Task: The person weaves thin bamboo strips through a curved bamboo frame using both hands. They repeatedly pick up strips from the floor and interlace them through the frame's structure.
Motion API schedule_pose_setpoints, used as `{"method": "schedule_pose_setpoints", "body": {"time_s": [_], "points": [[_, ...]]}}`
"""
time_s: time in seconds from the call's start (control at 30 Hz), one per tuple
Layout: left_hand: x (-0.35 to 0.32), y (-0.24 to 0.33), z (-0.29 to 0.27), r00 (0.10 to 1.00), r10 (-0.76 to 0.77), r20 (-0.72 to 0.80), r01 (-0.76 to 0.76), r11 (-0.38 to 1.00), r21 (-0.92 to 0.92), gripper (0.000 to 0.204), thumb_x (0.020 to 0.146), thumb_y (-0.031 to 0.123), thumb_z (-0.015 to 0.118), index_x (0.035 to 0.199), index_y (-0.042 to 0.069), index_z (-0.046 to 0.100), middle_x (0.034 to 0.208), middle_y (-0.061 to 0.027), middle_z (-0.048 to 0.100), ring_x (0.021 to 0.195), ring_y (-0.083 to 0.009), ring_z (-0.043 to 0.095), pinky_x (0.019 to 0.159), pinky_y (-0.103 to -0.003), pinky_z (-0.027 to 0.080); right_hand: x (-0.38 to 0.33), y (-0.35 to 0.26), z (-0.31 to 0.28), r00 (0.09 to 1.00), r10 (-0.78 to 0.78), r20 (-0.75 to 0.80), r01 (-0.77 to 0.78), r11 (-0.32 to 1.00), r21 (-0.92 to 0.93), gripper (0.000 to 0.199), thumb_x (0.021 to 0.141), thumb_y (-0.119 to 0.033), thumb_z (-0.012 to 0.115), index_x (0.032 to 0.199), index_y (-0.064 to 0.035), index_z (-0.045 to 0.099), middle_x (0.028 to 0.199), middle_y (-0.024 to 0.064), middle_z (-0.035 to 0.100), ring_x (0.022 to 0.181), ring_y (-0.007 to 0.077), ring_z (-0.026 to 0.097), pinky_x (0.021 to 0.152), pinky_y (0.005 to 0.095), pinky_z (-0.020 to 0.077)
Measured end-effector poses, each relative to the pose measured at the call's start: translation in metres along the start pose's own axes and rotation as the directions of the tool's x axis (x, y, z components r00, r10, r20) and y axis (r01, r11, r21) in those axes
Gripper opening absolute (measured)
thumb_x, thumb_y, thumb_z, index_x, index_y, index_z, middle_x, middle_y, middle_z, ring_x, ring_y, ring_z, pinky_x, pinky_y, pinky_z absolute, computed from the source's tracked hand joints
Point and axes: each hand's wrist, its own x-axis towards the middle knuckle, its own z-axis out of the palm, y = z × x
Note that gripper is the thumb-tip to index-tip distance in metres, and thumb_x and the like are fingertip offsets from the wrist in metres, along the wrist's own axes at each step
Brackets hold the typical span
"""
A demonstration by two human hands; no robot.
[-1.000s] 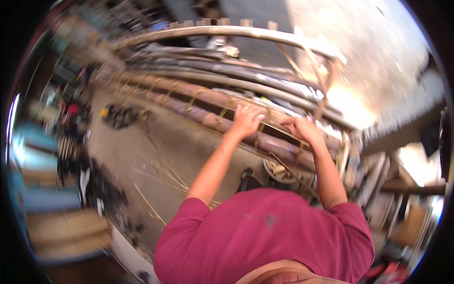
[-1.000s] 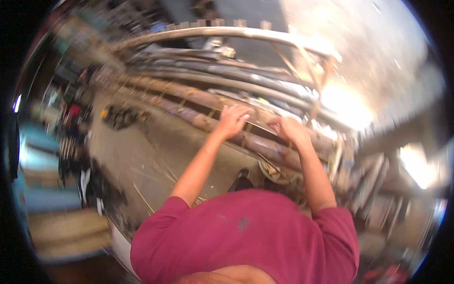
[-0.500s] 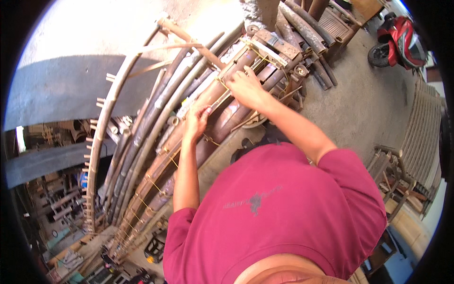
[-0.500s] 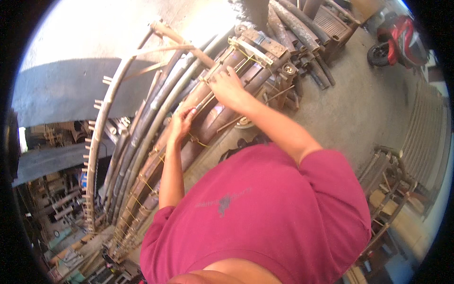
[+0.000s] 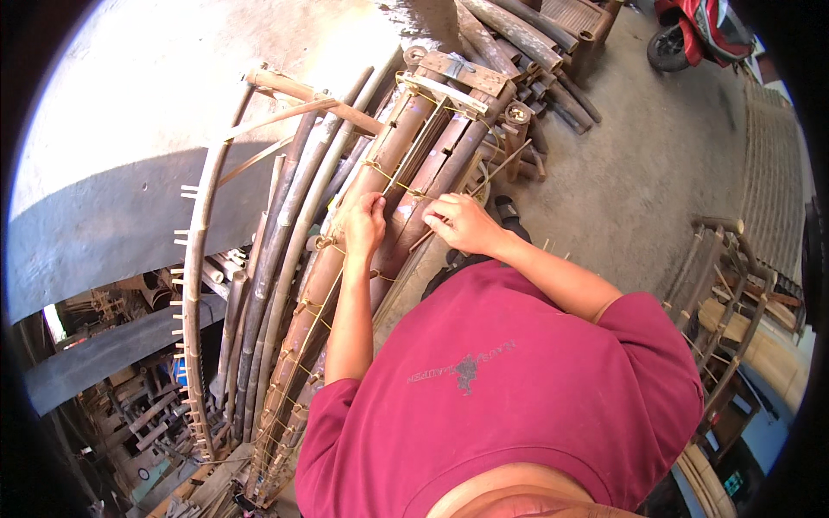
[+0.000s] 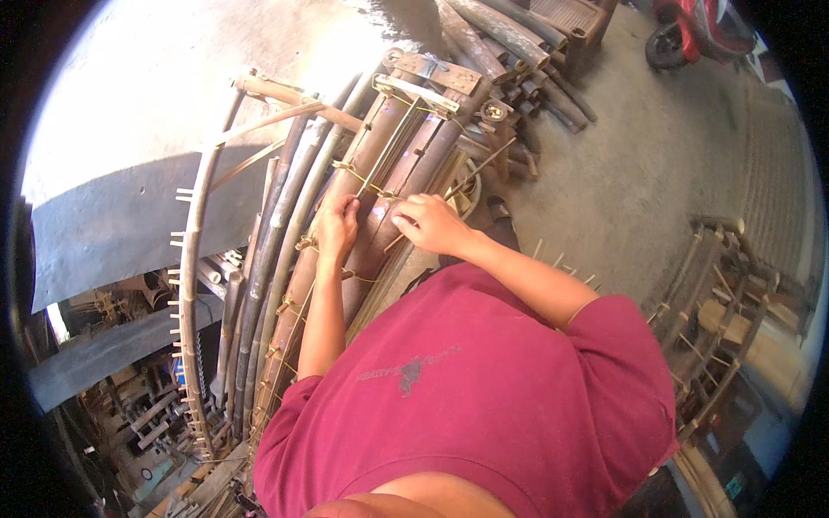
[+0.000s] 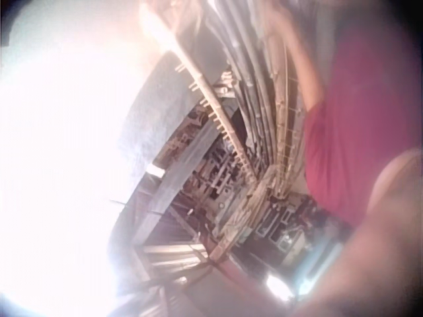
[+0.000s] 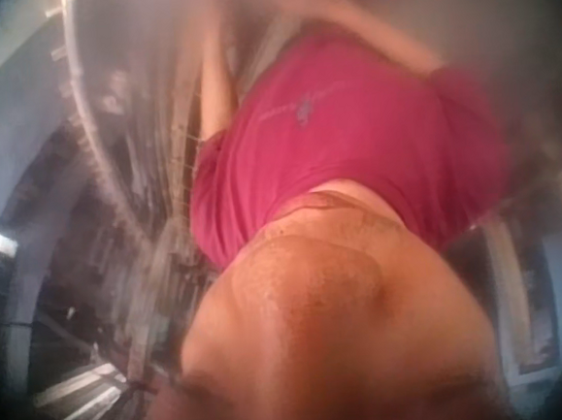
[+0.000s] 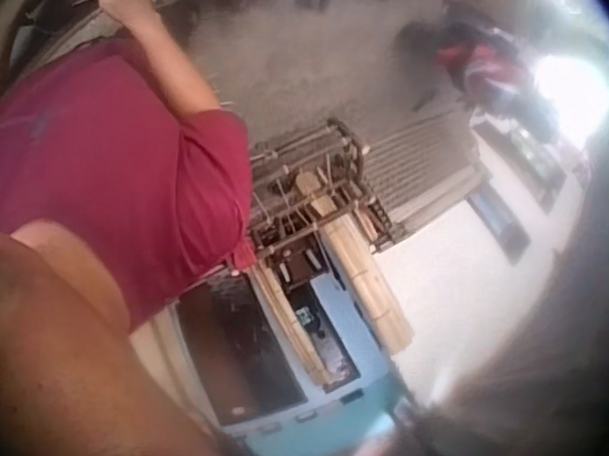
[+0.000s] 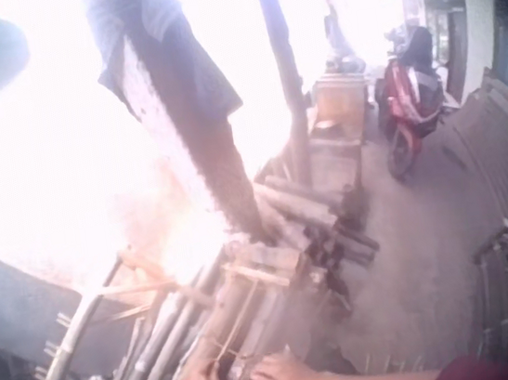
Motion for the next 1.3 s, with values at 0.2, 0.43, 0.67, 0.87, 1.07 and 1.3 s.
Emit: {"method": "schedule_pose_setpoints", "body": {"time_s": [0.2,0.43,0.67,0.87,1.07,1.3], "points": [[0.016,-0.013,0.047,0.993,0.022,-0.120,-0.032,0.996,-0.085,0.024,0.090,0.010,0.050,0.110,0.000,0.059,0.099,-0.0256,0.065,0.095,-0.0421,0.060,0.086,-0.049,0.045,0.012,0.022,0.006,0.515,0.577,0.634,-0.749,-0.056,0.660,0.024,0.097,-0.036,0.054,0.107,-0.0165,0.065,0.082,-0.0035,0.061,0.076,0.0095,0.058,0.070,0.0287,0.0482],[0.011,0.012,0.068,0.959,0.021,-0.282,0.058,0.961,0.269,0.021,0.094,0.024,0.055,0.105,0.005,0.057,0.097,-0.0162,0.061,0.093,-0.0339,0.055,0.078,-0.046,0.041,0.096,-0.079,0.037,0.998,0.005,-0.070,0.032,0.862,0.507,0.022,0.090,-0.033,0.052,0.086,-0.0158,0.064,0.092,0.0080,0.064,0.092,0.0275,0.060,0.084,0.0460,0.0454],[0.016,0.018,0.066,0.929,-0.041,-0.367,0.029,0.999,-0.036,0.025,0.097,0.017,0.051,0.097,-0.003,0.066,0.091,-0.0242,0.066,0.090,-0.0402,0.061,0.084,-0.047,0.044,0.214,0.026,0.072,0.914,0.187,0.361,0.115,0.733,-0.671,0.052,0.093,-0.056,0.046,0.117,-0.0166,0.069,0.105,0.0089,0.071,0.113,0.0258,0.058,0.091,0.0646,0.0326],[0.011,-0.035,0.084,0.933,0.054,-0.356,-0.032,0.997,0.068,0.022,0.098,0.019,0.050,0.096,0.003,0.065,0.090,-0.0188,0.066,0.091,-0.0356,0.058,0.080,-0.050,0.040,0.152,-0.040,0.002,0.797,-0.372,0.476,-0.045,0.749,0.661,0.045,0.097,-0.035,0.050,0.068,-0.0008,0.054,0.059,0.0132,0.053,0.061,0.0325,0.056,0.069,0.0451,0.0477],[0.029,0.016,0.053,0.936,-0.205,-0.288,0.131,0.958,-0.255,0.024,0.098,0.018,0.049,0.089,0.005,0.067,0.080,-0.0162,0.067,0.076,-0.0279,0.064,0.071,-0.038,0.047,0.030,0.044,0.013,0.788,0.024,0.615,-0.109,0.989,0.101,0.042,0.096,-0.032,0.049,0.077,0.0014,0.063,0.075,0.0250,0.062,0.073,0.0429,0.061,0.067,0.0492,0.0470],[0.162,-0.078,0.018,0.889,-0.287,-0.357,0.359,0.921,0.152,0.028,0.094,0.026,0.054,0.100,0.004,0.070,0.084,-0.0155,0.071,0.081,-0.0343,0.069,0.075,-0.043,0.051,0.017,0.035,-0.008,0.793,-0.067,0.606,-0.062,0.980,0.189,0.037,0.092,-0.030,0.057,0.070,-0.0012,0.060,0.061,0.0191,0.055,0.054,0.0320,0.054,0.056,0.0409,0.0446]]}}
